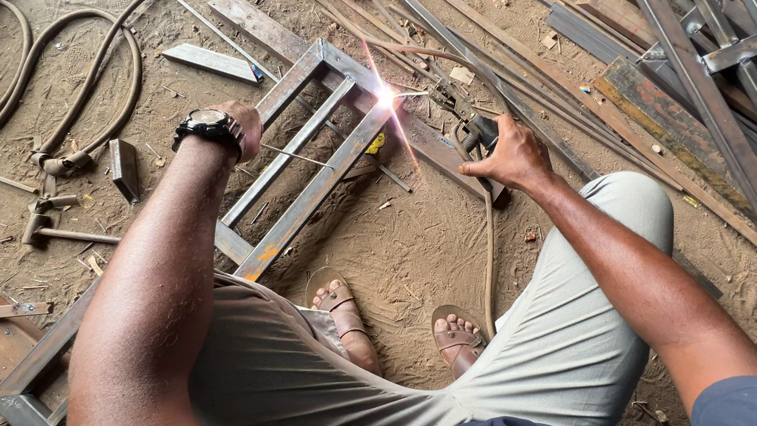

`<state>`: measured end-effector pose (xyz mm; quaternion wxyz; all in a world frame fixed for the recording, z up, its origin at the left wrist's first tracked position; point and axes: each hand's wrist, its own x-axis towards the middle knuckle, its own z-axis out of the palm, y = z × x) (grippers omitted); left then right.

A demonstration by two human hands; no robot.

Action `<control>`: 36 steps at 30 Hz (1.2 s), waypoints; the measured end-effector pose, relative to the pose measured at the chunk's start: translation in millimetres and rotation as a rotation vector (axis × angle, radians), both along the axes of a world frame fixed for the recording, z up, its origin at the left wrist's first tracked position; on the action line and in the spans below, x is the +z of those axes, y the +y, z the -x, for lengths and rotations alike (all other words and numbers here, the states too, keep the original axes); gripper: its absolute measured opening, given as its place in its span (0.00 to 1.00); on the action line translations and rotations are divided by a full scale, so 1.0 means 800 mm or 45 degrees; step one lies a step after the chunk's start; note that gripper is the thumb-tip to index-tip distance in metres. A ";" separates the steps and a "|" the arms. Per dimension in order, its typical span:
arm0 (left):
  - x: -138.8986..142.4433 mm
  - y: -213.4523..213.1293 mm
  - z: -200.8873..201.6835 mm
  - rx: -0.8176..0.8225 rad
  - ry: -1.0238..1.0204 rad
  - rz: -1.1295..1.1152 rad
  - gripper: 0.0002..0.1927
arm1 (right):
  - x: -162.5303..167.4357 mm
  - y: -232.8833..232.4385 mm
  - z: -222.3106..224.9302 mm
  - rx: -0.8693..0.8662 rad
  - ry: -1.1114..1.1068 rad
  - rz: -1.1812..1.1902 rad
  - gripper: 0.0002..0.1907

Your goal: The person welds a rectangular metal frame using a handheld welding torch. They hold the frame with one hand and apply the torch to the joints, producing bright sparks. The person repositions the frame and continues welding different sections.

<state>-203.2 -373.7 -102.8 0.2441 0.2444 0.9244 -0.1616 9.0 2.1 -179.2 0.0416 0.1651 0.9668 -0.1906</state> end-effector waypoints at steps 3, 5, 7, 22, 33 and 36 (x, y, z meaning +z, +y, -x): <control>-0.001 0.001 0.002 0.023 -0.016 0.007 0.18 | -0.001 0.000 0.000 -0.011 -0.021 -0.002 0.58; -0.003 0.000 0.004 0.014 -0.026 0.021 0.17 | -0.002 0.000 -0.001 -0.029 -0.038 0.016 0.57; -0.003 -0.001 0.007 -0.037 -0.029 0.024 0.21 | -0.003 0.001 -0.002 -0.054 -0.043 0.044 0.57; -0.007 -0.001 0.003 -0.004 0.010 0.053 0.16 | 0.000 0.007 0.000 -0.027 0.117 -0.042 0.55; 0.039 -0.024 -0.030 0.001 0.112 -0.166 0.14 | 0.032 -0.004 -0.029 0.043 0.424 -0.185 0.56; 0.057 -0.043 -0.044 0.026 0.189 -0.210 0.13 | 0.053 -0.017 -0.039 -0.051 0.354 -0.144 0.56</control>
